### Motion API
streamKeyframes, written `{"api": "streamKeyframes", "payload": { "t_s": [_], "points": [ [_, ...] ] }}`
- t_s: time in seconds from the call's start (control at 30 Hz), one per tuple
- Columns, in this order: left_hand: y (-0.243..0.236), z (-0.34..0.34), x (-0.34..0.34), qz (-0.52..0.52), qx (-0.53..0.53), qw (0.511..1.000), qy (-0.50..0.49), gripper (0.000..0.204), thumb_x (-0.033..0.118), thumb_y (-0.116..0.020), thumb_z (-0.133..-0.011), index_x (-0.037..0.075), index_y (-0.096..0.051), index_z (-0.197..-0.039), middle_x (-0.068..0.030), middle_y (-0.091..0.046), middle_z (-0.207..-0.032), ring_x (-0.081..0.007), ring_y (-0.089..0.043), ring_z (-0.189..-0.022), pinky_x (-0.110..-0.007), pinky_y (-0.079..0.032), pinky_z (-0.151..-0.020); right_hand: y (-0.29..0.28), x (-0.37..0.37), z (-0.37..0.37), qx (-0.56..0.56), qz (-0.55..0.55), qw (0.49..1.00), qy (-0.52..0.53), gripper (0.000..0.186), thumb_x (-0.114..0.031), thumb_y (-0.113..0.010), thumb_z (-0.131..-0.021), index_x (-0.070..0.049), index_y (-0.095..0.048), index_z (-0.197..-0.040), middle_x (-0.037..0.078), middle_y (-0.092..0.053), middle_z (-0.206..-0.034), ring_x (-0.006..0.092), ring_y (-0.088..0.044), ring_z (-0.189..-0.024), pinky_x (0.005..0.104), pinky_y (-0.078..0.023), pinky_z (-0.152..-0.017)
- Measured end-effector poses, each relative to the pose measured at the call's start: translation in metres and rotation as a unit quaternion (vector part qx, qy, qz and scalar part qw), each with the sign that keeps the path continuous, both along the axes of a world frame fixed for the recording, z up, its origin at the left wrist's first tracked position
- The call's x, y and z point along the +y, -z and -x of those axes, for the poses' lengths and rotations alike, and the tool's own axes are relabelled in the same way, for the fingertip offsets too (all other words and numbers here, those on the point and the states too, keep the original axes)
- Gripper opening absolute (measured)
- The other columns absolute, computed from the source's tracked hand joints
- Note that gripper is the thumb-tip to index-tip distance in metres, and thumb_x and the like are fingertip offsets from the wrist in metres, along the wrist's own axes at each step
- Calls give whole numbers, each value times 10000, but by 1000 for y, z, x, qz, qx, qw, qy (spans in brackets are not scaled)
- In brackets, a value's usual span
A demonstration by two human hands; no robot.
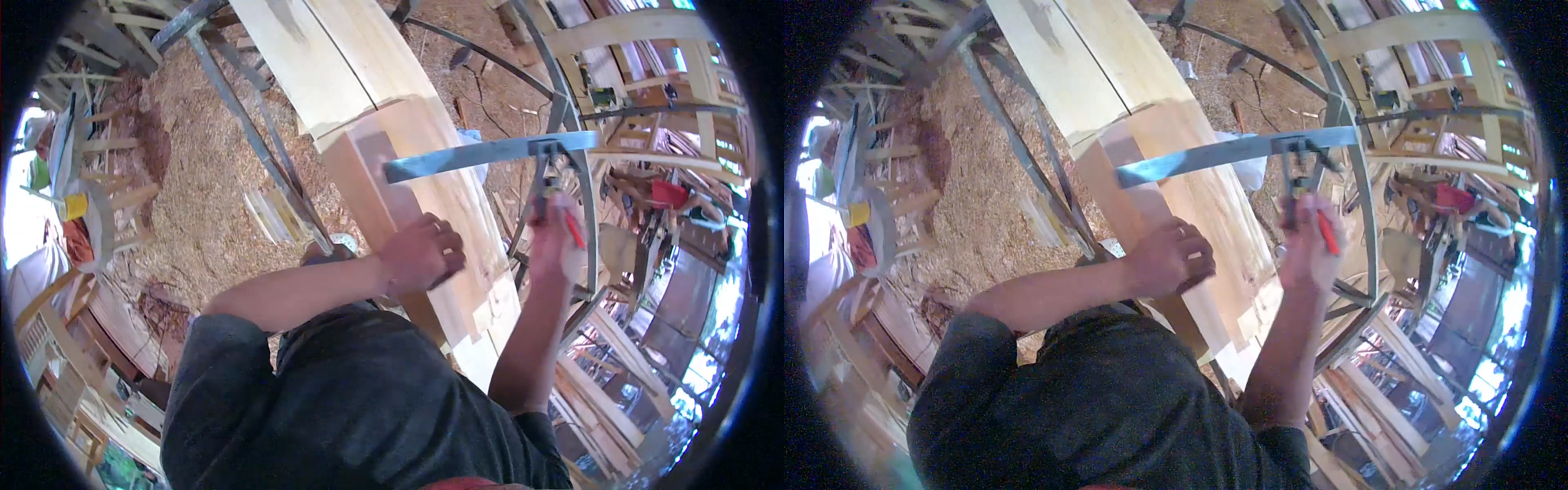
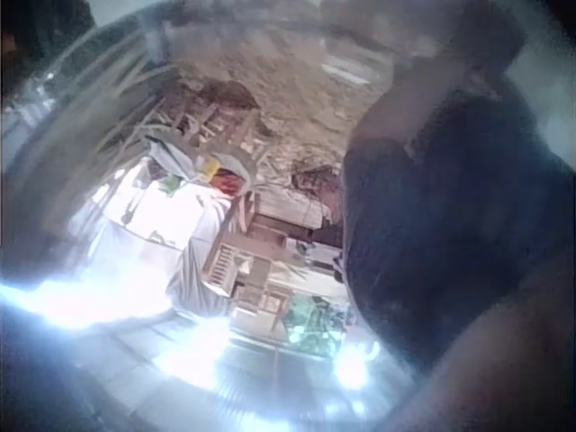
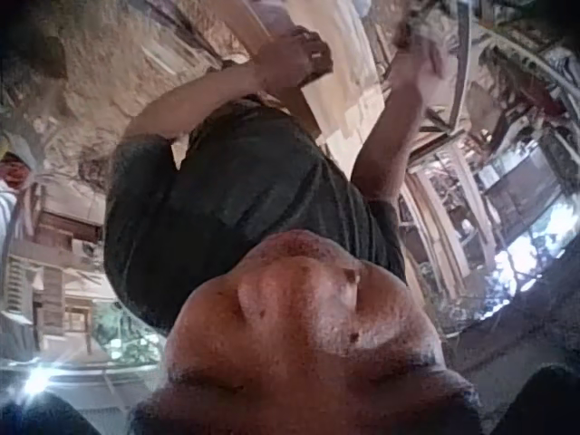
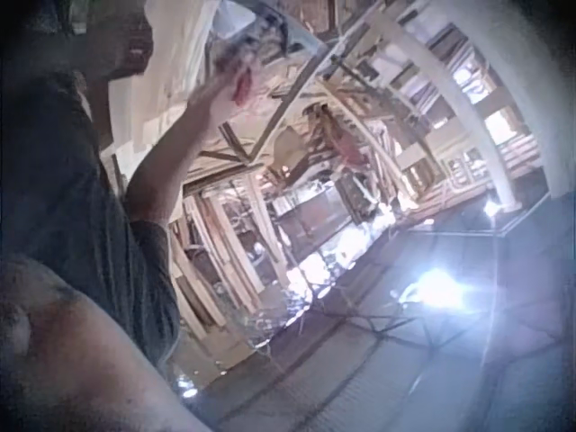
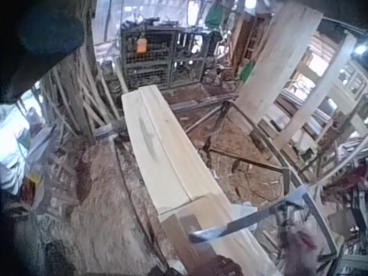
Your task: The person picks up a stack of wooden boards, places them on a metal stand, aligns them, marks the wood with a pencil and a square tool, and then cuts a curved piece of wood using a circular saw.
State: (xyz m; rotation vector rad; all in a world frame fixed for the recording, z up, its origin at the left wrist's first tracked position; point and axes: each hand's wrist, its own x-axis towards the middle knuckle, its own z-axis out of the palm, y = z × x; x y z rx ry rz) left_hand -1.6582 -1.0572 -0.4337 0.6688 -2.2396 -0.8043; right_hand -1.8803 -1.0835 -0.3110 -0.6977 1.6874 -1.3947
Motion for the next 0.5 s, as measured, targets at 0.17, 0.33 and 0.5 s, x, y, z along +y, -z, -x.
{"api": "streamKeyframes", "payload": {
  "t_s": [0.17, 0.33, 0.5],
  "points": [
    [-45, -12, -38, 63, 180, 977, -98, 188, 174, -784, -829, 200, -687, -989, 41, -681, -1029, -192, -676, -872, -413, -485, -845, 69, -15, -54, -91, -138, 981, -105, 167, -191, -668, -1026, -41, -680, -1097, 73, -723, -928, 134, -650, -800, 289, -538, -728],
    [-22, -18, -69, 47, 19, 979, -196, 231, 311, -716, -884, 159, -699, -1058, -15, -665, -1121, -225, -605, -1051, -446, -440, -982, 107, -13, -86, -202, -58, 969, -132, 214, -99, -657, -975, -5, -639, -1166, 72, -702, -1072, 133, -673, -958, 270, -549, -834],
    [8, -21, -74, 53, -11, 979, -196, 199, 299, -706, -892, 144, -705, -1016, -19, -673, -1081, -241, -614, -1028, -452, -439, -991, 122, -11, -90, 125, -41, 958, -255, 301, -94, -645, -942, 35, -598, -1210, 103, -683, -1123, 166, -647, -1049, 327, -517, -954]
  ]
}}
